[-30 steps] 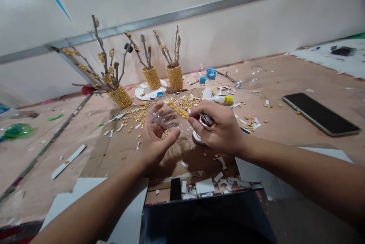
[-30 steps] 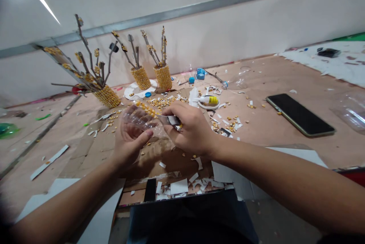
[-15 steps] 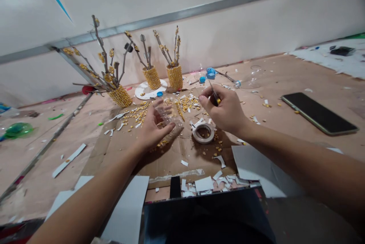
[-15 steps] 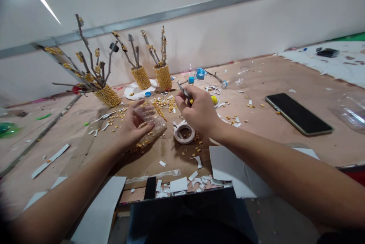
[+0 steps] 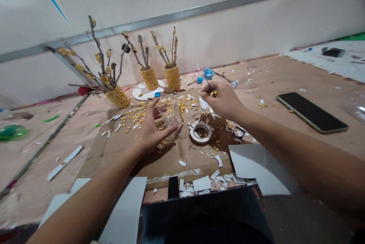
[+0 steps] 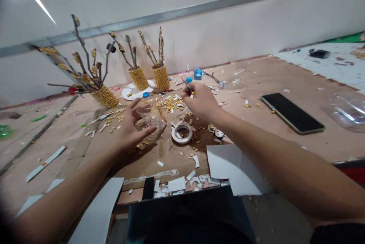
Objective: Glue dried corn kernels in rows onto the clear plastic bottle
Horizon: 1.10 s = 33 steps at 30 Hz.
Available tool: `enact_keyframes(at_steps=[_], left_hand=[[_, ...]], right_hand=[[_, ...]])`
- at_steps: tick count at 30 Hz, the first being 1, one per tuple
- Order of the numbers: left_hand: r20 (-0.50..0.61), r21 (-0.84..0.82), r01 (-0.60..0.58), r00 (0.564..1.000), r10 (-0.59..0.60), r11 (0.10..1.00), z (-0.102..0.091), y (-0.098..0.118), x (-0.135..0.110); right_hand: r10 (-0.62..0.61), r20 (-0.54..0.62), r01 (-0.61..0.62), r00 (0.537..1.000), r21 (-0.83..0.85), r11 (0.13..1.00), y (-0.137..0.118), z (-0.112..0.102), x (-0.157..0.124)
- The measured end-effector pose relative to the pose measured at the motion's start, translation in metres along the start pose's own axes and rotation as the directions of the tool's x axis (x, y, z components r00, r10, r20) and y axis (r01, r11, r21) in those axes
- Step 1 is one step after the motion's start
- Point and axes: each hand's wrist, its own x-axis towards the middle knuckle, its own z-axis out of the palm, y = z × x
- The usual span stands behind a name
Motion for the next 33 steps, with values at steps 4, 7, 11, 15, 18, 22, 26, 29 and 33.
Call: enact_keyframes(at_steps=[4, 7, 11, 15, 18, 22, 26, 29, 33], left_hand=[[-0.075, 0.07, -0.096, 0.992, 0.101, 0.993, -0.025, 0.004, 0.008], [-0.064, 0.196, 0.038, 0.998, -0.026, 0.98, -0.061, 0.007, 0.018], [0.243, 0.442, 0.157, 0.927, -0.287, 0.883, -0.093, 0.01, 0.025], [0.337, 0.638, 0.056, 0.876, -0.344, 0.768, -0.089, 0.012, 0.022], [0.337, 0.674, 0.007, 0.887, -0.316, 0.739, -0.078, 0.012, 0.019], [0.359, 0.642, -0.066, 0.906, -0.224, 0.764, -0.066, 0.007, 0.017], [0.381, 0.601, -0.104, 0.909, -0.169, 0.793, -0.054, -0.005, 0.017], [0.379, 0.579, -0.09, 0.91, -0.169, 0.81, -0.053, -0.008, 0.019], [0.358, 0.584, -0.019, 0.903, -0.236, 0.812, -0.068, 0.006, 0.02]], right_hand=[[0.039, 0.062, -0.037, 0.997, -0.029, 0.999, -0.001, -0.005, 0.004], [0.038, 0.09, -0.033, 0.995, -0.053, 0.998, 0.001, -0.004, 0.003], [0.029, 0.112, -0.018, 0.993, -0.096, 0.995, 0.004, 0.001, 0.0], [0.037, 0.127, -0.022, 0.991, -0.119, 0.993, 0.006, 0.005, -0.003], [0.024, 0.125, -0.008, 0.992, -0.131, 0.991, 0.006, 0.006, -0.004], [0.008, 0.122, 0.006, 0.992, -0.116, 0.993, 0.005, 0.006, -0.006], [-0.025, 0.122, 0.039, 0.992, -0.11, 0.993, 0.005, 0.007, -0.009], [-0.042, 0.108, 0.053, 0.993, -0.094, 0.994, 0.004, 0.006, -0.01], [-0.065, 0.076, 0.069, 0.995, -0.059, 0.996, 0.004, 0.005, -0.01]])
